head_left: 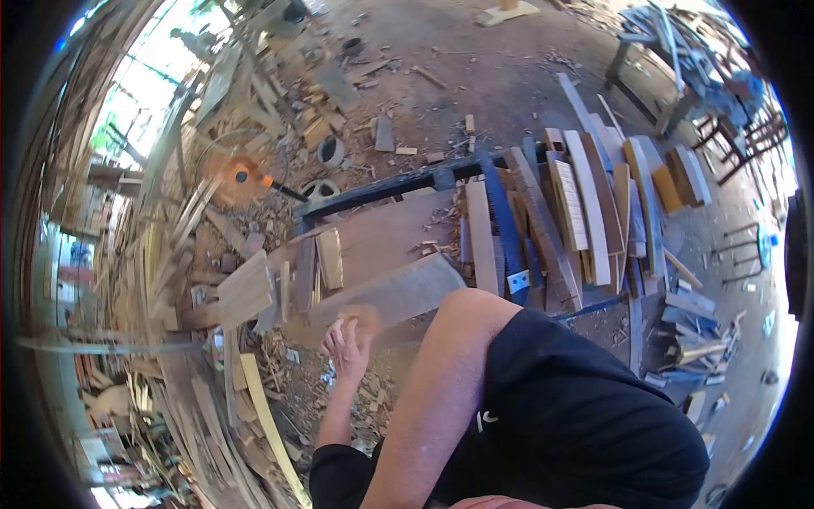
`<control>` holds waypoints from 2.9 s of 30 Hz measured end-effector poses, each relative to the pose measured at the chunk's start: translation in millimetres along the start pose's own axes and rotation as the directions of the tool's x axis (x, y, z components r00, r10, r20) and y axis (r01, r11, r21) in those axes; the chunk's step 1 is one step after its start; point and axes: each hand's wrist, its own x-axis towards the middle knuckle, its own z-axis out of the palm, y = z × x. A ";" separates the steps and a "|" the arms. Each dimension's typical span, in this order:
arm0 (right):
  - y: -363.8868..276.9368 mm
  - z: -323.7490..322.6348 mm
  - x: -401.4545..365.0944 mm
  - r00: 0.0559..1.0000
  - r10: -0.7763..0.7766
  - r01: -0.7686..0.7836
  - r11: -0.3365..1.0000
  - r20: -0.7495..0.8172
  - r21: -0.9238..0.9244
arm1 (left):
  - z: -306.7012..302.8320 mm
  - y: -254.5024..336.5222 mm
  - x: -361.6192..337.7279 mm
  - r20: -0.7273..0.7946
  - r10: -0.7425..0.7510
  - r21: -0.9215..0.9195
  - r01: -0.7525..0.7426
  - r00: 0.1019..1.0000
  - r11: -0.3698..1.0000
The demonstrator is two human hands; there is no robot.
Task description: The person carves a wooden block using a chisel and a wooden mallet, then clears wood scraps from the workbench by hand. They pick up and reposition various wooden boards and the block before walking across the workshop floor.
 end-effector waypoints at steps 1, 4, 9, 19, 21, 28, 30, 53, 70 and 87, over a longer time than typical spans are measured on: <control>3.8 -0.9 -1.1 1.000 0.005 -0.005 1.000 0.005 0.015 | 0.1 -2.2 -6.5 -0.014 -0.018 0.002 0.018 1.000 1.000; 12.6 -1.3 -3.7 1.000 0.019 -0.020 0.998 0.010 0.052 | -1.4 -10.2 -19.3 -0.015 -0.079 0.003 0.079 0.997 0.997; 19.7 -5.5 -4.4 0.999 0.037 -0.037 0.996 0.003 0.082 | -11.8 -14.4 -22.4 0.016 -0.129 0.034 0.128 0.992 0.991; 16.3 11.3 -4.3 1.000 0.012 -0.010 0.988 -0.016 0.152 | -9.2 -17.4 0.9 0.259 -0.222 0.083 0.208 0.940 0.975; 13.1 17.2 -3.6 0.999 0.013 -0.008 0.988 -0.031 0.153 | -7.5 -13.3 9.0 0.282 -0.215 0.085 0.199 0.935 0.976; 3.4 40.5 -3.7 0.993 -0.013 0.028 0.990 -0.114 0.136 | 5.7 -11.6 20.3 0.264 -0.247 0.093 0.230 0.932 0.969; 2.5 46.3 -3.3 0.991 -0.016 0.034 0.991 -0.136 0.131 | 7.8 -11.5 25.6 0.216 -0.232 0.076 0.220 0.948 0.972; -140.2 -15.8 -108.4 0.839 0.112 0.392 0.554 -0.532 0.734 | 39.6 83.7 37.0 0.246 -0.263 -0.217 0.318 0.933 0.923; -130.7 17.4 -240.6 0.342 0.570 0.003 0.794 -0.747 0.608 | 31.2 134.3 42.4 0.247 -0.156 -0.252 0.219 0.956 0.943; -101.8 119.1 -414.6 -0.458 0.219 -0.889 -0.109 -0.862 0.445 | 92.4 368.9 167.6 0.670 0.054 -0.691 0.596 0.740 0.410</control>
